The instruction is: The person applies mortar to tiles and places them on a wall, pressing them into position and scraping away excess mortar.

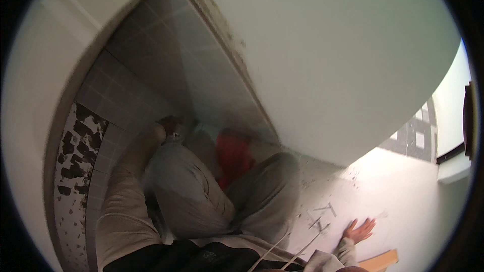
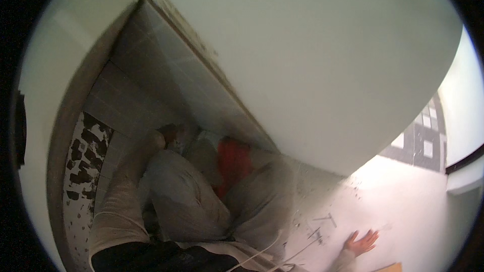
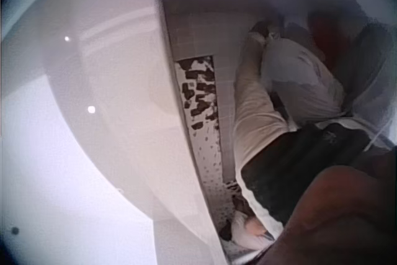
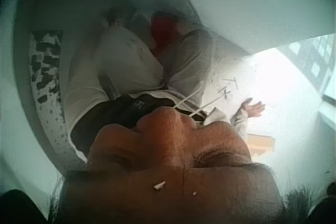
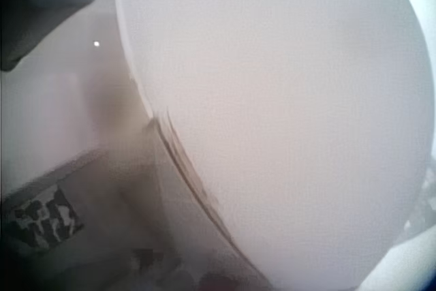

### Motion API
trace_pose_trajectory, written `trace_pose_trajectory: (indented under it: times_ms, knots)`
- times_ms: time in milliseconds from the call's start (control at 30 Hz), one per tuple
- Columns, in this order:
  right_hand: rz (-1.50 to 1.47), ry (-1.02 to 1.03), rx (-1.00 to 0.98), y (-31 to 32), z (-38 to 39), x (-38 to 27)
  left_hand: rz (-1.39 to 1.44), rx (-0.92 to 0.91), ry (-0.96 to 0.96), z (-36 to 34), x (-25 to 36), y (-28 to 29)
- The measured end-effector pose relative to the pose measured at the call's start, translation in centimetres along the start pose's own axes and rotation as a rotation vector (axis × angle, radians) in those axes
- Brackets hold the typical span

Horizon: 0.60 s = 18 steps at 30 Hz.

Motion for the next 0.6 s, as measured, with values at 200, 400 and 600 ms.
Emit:
trace_pose_trajectory:
  times_ms: [200,400,600]
  knots:
    - [0.032,-0.009,0.007,-2.3,-0.4,-0.2,0.074,0.12,-0.082,0.8,-4.0,0.8]
    - [0.008,-0.068,0.043,-2.3,-1.3,1.3,0.498,0.29,-0.09,6.3,-3.4,4.8]
    - [-0.004,-0.07,0.054,-2.8,-0.8,0.7,0.142,0.406,-0.271,9.5,-2.0,9.2]
Point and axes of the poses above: each hand's wrist, its own z-axis away from the middle knuckle, its own y-axis out of the back of the hand, x = y × z, the point moved 10 cm from there along -z, towards the middle knuckle, and after that the axes turned 15 degrees about z, right-handed, at the moved point
